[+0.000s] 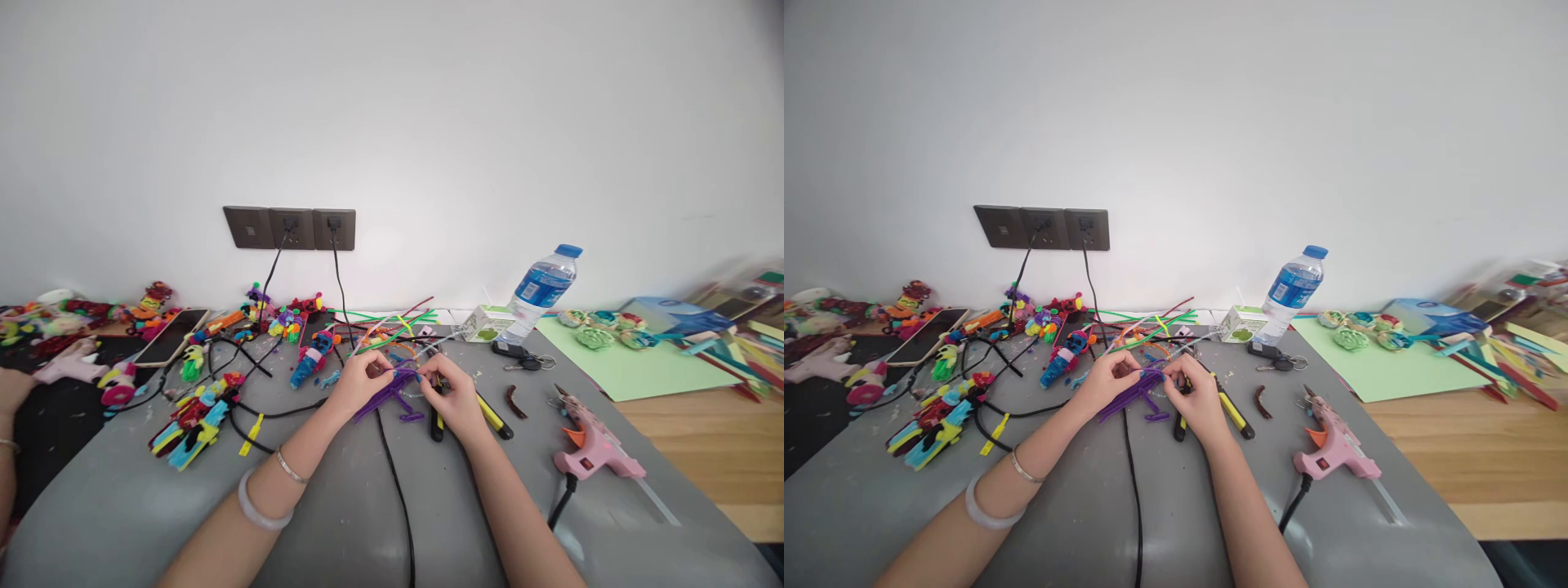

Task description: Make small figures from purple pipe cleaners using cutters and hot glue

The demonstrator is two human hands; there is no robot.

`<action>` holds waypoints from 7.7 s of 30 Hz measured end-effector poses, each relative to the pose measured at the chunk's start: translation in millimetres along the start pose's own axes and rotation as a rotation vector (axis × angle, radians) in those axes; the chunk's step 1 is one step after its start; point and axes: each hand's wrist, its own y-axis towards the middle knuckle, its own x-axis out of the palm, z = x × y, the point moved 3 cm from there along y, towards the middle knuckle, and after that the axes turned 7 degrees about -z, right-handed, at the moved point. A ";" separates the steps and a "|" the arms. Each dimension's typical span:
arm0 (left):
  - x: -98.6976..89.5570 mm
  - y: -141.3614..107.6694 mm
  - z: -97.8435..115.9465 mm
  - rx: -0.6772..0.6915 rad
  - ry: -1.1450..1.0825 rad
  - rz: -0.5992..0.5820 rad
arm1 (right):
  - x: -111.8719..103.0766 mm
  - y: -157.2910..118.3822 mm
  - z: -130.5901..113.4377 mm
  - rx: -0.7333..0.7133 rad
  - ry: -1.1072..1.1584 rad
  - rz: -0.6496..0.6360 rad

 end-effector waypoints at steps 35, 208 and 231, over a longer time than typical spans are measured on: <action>0.7 -0.9 -1.2 0.009 0.102 -0.052 | 0.4 -0.3 3.4 0.029 -0.011 0.006; 0.7 -1.3 -0.7 -0.022 0.105 -0.057 | 1.8 0.1 2.8 0.045 0.023 -0.019; 0.5 -1.2 -2.1 -0.025 0.105 -0.050 | 4.1 -1.7 8.9 0.074 0.043 -0.035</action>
